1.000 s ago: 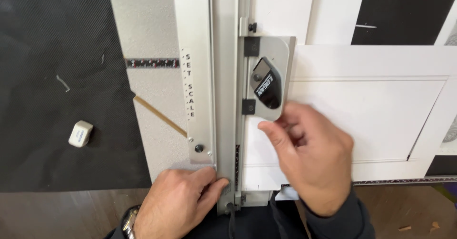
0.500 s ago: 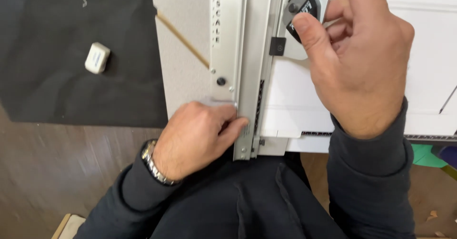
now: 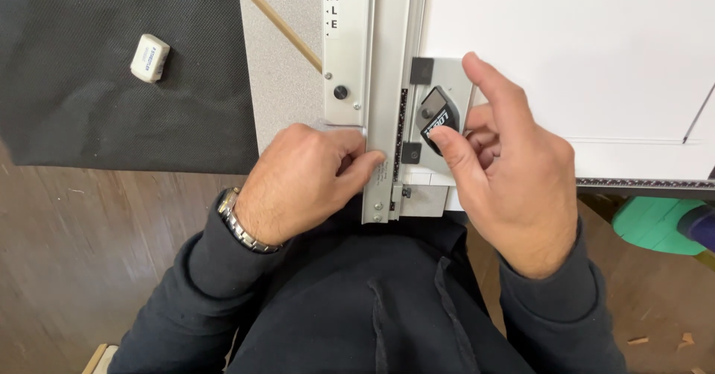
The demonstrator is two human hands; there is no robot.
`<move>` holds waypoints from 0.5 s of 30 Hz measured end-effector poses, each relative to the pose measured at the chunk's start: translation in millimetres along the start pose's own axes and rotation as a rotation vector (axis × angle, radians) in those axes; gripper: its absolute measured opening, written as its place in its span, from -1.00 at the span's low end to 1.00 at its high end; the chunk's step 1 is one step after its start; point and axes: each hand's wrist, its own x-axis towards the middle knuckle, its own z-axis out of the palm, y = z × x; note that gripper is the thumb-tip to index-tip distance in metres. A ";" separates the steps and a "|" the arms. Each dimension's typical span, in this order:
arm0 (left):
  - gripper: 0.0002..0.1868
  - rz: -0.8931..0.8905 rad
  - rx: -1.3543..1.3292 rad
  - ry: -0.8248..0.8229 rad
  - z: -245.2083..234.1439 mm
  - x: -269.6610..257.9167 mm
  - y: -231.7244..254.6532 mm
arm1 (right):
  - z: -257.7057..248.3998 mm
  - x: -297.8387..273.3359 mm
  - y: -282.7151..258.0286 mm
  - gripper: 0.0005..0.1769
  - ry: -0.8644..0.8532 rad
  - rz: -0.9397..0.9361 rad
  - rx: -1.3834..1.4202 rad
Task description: Using a professional mat cutter to cut window openings in a picture mat board.
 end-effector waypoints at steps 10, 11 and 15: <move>-0.66 -0.005 0.012 0.007 1.0 0.2 0.0 | 0.2 -10.5 -1.0 -0.35 -0.045 0.064 0.032; -0.66 -0.005 0.012 0.008 1.2 0.3 -0.4 | 0.0 -10.6 -1.2 -0.35 -0.044 0.063 0.032; -0.65 0.004 0.010 0.013 2.0 1.1 -1.0 | -1.6 -10.6 -1.5 -0.34 -0.074 0.083 0.031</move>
